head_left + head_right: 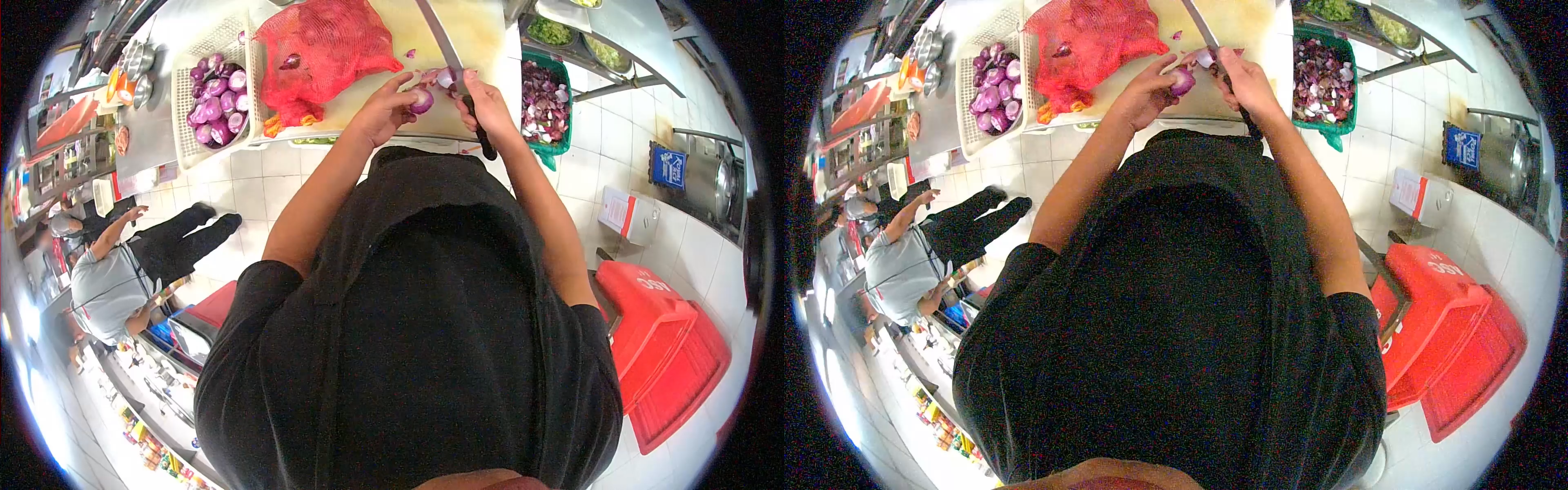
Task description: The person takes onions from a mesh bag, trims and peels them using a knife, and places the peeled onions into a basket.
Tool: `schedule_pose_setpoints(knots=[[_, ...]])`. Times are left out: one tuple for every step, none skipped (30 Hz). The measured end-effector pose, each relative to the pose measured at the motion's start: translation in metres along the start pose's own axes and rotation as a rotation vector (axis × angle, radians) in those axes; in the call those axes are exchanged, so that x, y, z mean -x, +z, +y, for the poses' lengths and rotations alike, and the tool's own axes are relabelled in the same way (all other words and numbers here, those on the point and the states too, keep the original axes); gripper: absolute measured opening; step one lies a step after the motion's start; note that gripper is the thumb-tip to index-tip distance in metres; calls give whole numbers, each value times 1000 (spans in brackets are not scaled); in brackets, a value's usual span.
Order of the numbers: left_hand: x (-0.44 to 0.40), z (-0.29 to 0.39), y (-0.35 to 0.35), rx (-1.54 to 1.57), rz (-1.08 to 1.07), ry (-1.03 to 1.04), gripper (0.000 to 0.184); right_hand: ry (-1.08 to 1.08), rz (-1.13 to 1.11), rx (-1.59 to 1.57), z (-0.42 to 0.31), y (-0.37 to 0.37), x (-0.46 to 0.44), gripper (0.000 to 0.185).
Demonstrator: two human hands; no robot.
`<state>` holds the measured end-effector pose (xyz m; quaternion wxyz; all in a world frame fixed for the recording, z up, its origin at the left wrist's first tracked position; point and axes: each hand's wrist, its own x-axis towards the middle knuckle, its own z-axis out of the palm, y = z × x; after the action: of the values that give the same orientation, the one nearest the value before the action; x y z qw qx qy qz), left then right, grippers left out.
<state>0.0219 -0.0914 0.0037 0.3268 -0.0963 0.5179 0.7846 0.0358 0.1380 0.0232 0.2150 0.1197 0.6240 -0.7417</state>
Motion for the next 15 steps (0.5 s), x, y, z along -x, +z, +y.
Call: schedule_pose_setpoints(knots=[[-1,-3,-3,14,-3,14,74,-3,4,-24,-1,0,1,60],[-3,-6,-5,26,-7,28,74,-9,29,-7,-3,0,0,61],[-4,-6,-3,39,-13,41,73,-14,56,11,-4,0,0,61],[-5,-7,-2,43,5,37,71,-18,84,29,-4,0,0,61],[-6,-9,0,48,23,32,68,-8,87,65,-4,-2,-1,61],[-6,-9,2,54,41,28,66,2,89,102,-3,-5,-3,62],[-5,-9,4,35,61,29,65,13,91,138,-1,-7,-4,62],[-5,-9,5,17,80,31,65,16,90,141,1,-8,-6,62],[-6,-9,5,-1,100,33,64,18,88,145,3,-10,-7,61],[-7,-10,5,-47,115,46,62,21,85,149,5,-12,-9,61],[-7,-10,5,-92,131,59,61,20,104,174,8,-15,-12,61],[-7,-11,4,-137,148,72,60,19,122,198,8,-17,-15,62],[-6,-12,3,-189,158,93,58,19,141,223,8,-18,-16,64],[-6,-13,3,-242,168,114,56,6,122,253,9,-21,-16,62],[-5,-13,3,-295,177,136,54,-8,104,283,0,-19,-10,62]])
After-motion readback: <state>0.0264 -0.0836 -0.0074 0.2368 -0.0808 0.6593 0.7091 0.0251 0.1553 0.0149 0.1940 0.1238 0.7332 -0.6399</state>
